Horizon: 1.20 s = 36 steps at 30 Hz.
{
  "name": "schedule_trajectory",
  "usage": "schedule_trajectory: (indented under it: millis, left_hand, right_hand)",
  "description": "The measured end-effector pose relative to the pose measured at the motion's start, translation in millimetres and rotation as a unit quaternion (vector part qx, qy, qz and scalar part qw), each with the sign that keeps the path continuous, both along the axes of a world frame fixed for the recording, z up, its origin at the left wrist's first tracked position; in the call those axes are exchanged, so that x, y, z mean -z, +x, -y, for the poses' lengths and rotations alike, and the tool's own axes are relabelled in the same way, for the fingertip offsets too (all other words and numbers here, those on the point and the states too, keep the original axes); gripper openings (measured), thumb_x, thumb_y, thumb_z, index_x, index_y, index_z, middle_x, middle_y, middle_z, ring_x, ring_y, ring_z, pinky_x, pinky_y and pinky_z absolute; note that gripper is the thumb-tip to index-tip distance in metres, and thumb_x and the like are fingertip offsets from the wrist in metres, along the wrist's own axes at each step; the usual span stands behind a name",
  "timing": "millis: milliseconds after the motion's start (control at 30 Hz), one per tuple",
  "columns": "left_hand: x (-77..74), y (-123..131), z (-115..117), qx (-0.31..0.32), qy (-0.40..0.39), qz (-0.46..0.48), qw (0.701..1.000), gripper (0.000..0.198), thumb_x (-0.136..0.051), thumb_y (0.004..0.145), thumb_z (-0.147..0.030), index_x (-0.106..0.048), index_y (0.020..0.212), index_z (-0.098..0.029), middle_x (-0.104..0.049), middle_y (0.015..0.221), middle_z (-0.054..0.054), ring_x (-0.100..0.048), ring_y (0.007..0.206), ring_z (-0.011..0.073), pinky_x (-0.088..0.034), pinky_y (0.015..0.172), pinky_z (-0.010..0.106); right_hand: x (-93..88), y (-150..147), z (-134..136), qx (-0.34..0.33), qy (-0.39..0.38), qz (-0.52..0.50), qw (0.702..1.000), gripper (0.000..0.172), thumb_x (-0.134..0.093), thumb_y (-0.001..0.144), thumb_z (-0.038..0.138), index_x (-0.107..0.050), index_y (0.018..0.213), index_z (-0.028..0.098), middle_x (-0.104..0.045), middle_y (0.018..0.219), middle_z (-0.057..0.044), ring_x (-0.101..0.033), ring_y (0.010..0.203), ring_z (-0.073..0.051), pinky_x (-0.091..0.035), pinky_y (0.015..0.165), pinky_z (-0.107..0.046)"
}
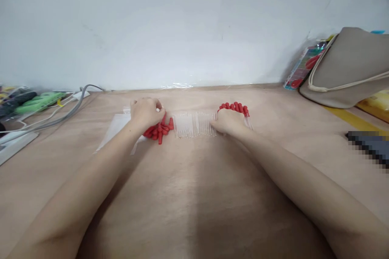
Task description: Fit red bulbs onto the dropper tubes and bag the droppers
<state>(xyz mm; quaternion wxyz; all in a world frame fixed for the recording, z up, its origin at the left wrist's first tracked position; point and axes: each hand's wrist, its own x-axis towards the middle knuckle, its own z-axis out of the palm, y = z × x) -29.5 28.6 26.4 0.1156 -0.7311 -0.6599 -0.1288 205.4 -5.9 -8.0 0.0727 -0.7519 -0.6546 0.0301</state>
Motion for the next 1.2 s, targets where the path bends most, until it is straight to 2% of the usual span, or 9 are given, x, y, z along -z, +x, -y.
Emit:
schedule_trajectory:
  millis: [67,167,300,467,700,833,967,1067,1200]
  left_hand:
    - [-7.1,-1.0,-16.6,-0.041,-0.086,-0.002,0.995,0.028,-0.054,0.071,-0.039,-0.065,0.086,-0.019,-0.067,0.088,0.009,-0.058,0.089,0.0294,-0.038,0.083,0.042]
    - [-9.3,3.8,-37.8,-0.050,-0.195,-0.006,0.980,0.036,-0.060,0.064,-0.038,-0.066,0.093,-0.017,-0.068,0.081,0.010,-0.062,0.076,0.0273,-0.045,0.067,0.034]
    - [-4.4,12.9,-52.2,-0.052,-0.246,-0.045,0.967,0.026,-0.065,0.058,-0.036,-0.070,0.076,-0.018,-0.068,0.077,0.010,-0.062,0.074,0.0269,-0.047,0.063,0.031]
    - [3.5,13.6,-56.6,-0.064,-0.233,-0.040,0.970,0.015,-0.067,0.052,-0.023,-0.070,0.066,-0.017,-0.067,0.069,0.009,-0.063,0.070,0.0278,-0.047,0.063,0.032]
    - [4.5,3.5,-49.4,-0.042,-0.165,0.028,0.985,0.038,-0.058,0.067,-0.019,-0.064,0.104,-0.018,-0.068,0.079,0.007,-0.063,0.069,0.0234,-0.046,0.064,0.029]
    - [7.7,-1.9,-43.8,-0.033,-0.143,0.056,0.988,0.035,-0.053,0.072,-0.021,-0.062,0.105,-0.020,-0.068,0.082,0.006,-0.061,0.065,0.0210,-0.045,0.062,0.028]
    - [11.3,-5.8,-39.7,-0.029,-0.144,0.070,0.987,0.029,-0.049,0.074,-0.018,-0.064,0.098,-0.021,-0.067,0.081,0.005,-0.061,0.065,0.0194,-0.044,0.059,0.026]
    - [8.3,-9.5,-37.7,-0.024,-0.150,0.073,0.986,0.028,-0.048,0.073,-0.015,-0.065,0.095,-0.022,-0.067,0.081,0.005,-0.059,0.063,0.0187,-0.042,0.056,0.026]
    - [-0.8,-17.3,-33.5,0.000,-0.129,0.105,0.986,0.029,-0.047,0.073,-0.015,-0.064,0.095,-0.021,-0.064,0.072,0.004,-0.057,0.057,0.0182,-0.041,0.054,0.026]
  right_hand:
    - [-1.4,-1.4,-1.3,0.002,-0.024,-0.010,1.000,0.021,-0.049,0.070,0.029,-0.065,0.075,0.016,-0.061,0.079,-0.010,-0.057,0.080,-0.025,-0.039,0.068,-0.036]
    - [-1.6,-1.2,-1.7,0.000,-0.040,-0.023,0.999,0.022,-0.048,0.071,0.029,-0.065,0.076,0.016,-0.061,0.076,-0.009,-0.057,0.078,-0.024,-0.038,0.066,-0.035]
    - [0.2,0.5,-1.1,-0.007,-0.025,-0.021,0.999,0.024,-0.048,0.073,0.031,-0.065,0.079,0.015,-0.062,0.085,-0.012,-0.057,0.079,-0.023,-0.038,0.066,-0.034]
    - [-4.2,1.0,1.4,-0.016,-0.036,-0.030,0.999,0.026,-0.044,0.076,0.030,-0.065,0.077,0.015,-0.062,0.084,-0.012,-0.057,0.078,-0.023,-0.038,0.065,-0.033]
    - [-13.6,2.6,14.5,-0.030,0.045,-0.062,0.997,0.029,-0.037,0.081,0.029,-0.061,0.076,0.013,-0.060,0.071,-0.012,-0.056,0.065,-0.021,-0.035,0.057,-0.031]
    - [-10.2,0.6,19.5,-0.052,0.100,-0.075,0.991,0.022,-0.039,0.083,0.027,-0.055,0.075,0.015,-0.058,0.067,-0.011,-0.053,0.061,-0.020,-0.033,0.056,-0.029]
    - [-0.8,1.5,18.2,-0.116,0.129,-0.118,0.978,0.016,-0.039,0.084,0.025,-0.051,0.085,0.015,-0.060,0.070,-0.009,-0.052,0.059,-0.018,-0.032,0.053,-0.028]
    - [5.7,5.6,19.6,-0.173,0.155,-0.147,0.961,0.021,-0.039,0.086,0.023,-0.050,0.101,0.014,-0.062,0.072,-0.007,-0.054,0.062,-0.018,-0.033,0.055,-0.027]
    - [14.3,14.0,29.3,-0.265,0.231,-0.074,0.933,0.029,-0.037,0.088,0.023,-0.049,0.113,0.012,-0.062,0.075,-0.008,-0.054,0.068,-0.019,-0.035,0.061,-0.028]
